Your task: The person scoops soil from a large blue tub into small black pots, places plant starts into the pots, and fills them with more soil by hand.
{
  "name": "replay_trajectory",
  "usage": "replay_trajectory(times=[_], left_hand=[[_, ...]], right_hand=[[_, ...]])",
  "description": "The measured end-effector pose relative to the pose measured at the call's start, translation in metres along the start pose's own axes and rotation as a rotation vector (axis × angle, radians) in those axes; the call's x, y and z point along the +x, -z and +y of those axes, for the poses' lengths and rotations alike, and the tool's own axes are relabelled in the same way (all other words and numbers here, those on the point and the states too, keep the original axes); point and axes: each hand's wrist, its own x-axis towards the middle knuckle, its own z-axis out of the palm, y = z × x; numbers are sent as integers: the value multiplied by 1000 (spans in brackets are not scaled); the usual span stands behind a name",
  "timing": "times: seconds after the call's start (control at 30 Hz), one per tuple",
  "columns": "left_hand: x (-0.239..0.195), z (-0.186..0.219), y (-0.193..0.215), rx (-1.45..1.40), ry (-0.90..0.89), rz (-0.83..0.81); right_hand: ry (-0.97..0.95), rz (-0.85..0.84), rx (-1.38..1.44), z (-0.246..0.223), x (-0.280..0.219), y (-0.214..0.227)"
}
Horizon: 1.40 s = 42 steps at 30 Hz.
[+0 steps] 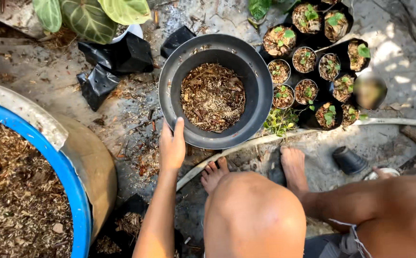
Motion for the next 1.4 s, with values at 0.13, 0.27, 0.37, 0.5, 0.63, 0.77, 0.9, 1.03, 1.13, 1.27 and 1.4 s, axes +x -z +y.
replay_trajectory(times=[0.13, 0.27, 0.37, 0.5, 0.63, 0.77, 0.9, 1.03, 1.13, 1.27, 1.4], left_hand=[[-14, -21, 5, 50, 26, -1], [-17, -17, 1, 73, -63, 80], [-24, -7, -2, 29, 120, 97], [-37, -1, -4, -99, 133, 105], [-44, -4, -5, -159, 125, 72], [-45, 2, 11, 24, 124, -16], [-45, 43, 61, 376, -137, -54], [-49, 119, 105, 497, -243, -222], [-57, 180, 101, 603, -548, -353], [-74, 228, 47, 604, -926, -276], [-73, 234, 10, 448, -825, -171]], right_hand=[[-33, -2, -128, 31, 2, 7], [-18, -13, -220, 51, 27, -7], [-26, -6, -296, 63, 45, -19], [-57, -3, -380, 76, 66, -17], [-90, -16, -434, 105, 83, -22], [-31, -22, -432, 123, 101, -30], [307, -44, -305, 64, 98, -20], [653, -163, -484, -71, 67, -22], [930, -329, -574, -185, 38, -52], [1227, -701, -416, -303, -31, -112], [1110, -985, -414, -362, -104, -147]])
